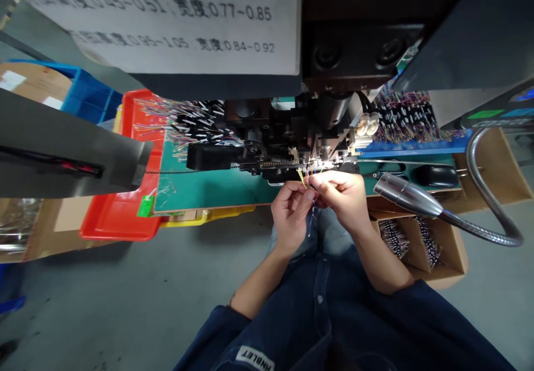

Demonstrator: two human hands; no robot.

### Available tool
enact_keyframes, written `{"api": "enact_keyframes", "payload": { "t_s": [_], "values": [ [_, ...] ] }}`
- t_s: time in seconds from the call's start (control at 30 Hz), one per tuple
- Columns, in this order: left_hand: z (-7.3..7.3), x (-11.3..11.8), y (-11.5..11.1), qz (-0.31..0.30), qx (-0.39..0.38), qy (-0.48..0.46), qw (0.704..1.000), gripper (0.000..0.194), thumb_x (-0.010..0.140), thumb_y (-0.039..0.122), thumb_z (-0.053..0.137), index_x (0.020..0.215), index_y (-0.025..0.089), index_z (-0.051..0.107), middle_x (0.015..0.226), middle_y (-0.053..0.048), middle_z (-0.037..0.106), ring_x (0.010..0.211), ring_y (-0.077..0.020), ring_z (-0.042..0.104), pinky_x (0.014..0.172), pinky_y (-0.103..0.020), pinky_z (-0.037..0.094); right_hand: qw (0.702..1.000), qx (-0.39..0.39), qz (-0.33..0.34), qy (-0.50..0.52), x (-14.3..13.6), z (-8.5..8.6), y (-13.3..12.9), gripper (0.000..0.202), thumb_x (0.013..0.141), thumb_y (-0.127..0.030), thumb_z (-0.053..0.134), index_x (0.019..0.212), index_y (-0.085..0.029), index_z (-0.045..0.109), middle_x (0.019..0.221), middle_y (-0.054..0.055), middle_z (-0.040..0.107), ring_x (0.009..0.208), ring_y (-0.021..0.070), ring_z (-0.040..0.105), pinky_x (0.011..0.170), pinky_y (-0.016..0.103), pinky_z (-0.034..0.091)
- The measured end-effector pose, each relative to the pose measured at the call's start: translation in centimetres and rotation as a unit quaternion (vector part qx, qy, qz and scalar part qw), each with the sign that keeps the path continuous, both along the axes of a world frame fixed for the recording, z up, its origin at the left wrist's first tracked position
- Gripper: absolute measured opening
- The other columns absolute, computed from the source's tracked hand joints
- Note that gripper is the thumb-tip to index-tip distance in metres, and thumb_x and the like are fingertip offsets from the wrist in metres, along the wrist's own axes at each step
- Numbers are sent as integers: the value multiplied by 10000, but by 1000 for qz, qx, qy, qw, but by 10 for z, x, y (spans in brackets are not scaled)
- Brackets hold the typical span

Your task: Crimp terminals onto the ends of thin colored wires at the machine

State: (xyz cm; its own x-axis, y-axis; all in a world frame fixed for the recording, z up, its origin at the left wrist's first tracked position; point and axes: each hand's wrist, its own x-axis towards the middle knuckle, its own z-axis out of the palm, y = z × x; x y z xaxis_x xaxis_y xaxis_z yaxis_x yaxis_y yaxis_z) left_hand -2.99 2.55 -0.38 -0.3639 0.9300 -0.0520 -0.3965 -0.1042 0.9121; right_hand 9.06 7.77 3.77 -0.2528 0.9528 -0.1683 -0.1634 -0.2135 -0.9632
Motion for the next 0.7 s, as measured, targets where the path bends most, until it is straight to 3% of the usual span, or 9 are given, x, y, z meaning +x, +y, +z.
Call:
{"api": "enact_keyframes", "payload": {
  "t_s": [0.17, 0.4, 0.7],
  "values": [
    [-4, 2, -3, -20, -8, 15, 1000, 331, 1062, 546, 879, 1040, 254, 725, 946, -9, 767, 795, -164, 722, 755, -303, 653, 1000, 2, -12, -4, -1, 1, -1, 463, 971, -671, 912, 950, -209, 915, 547, -35, 498, 505, 141, 376, 452, 326, 408],
    [-6, 0, -2, 10, 21, 19, 1000, 235, 1085, 441, 879, 1056, 238, 763, 967, -11, 786, 843, -154, 787, 771, -268, 676, 998, -51, -22, 32, -1, -9, 1, 427, 935, -636, 924, 875, -218, 862, 525, -50, 502, 493, 137, 448, 497, 317, 477],
    [-2, -3, 3, 20, 28, 23, 999, 240, 1067, 424, 901, 1041, 229, 764, 917, 0, 801, 760, -143, 792, 717, -254, 693, 995, -72, -65, 40, -9, 1, 2, 343, 926, -532, 922, 838, -203, 890, 460, -69, 452, 458, 120, 428, 487, 296, 462]
  ]
}}
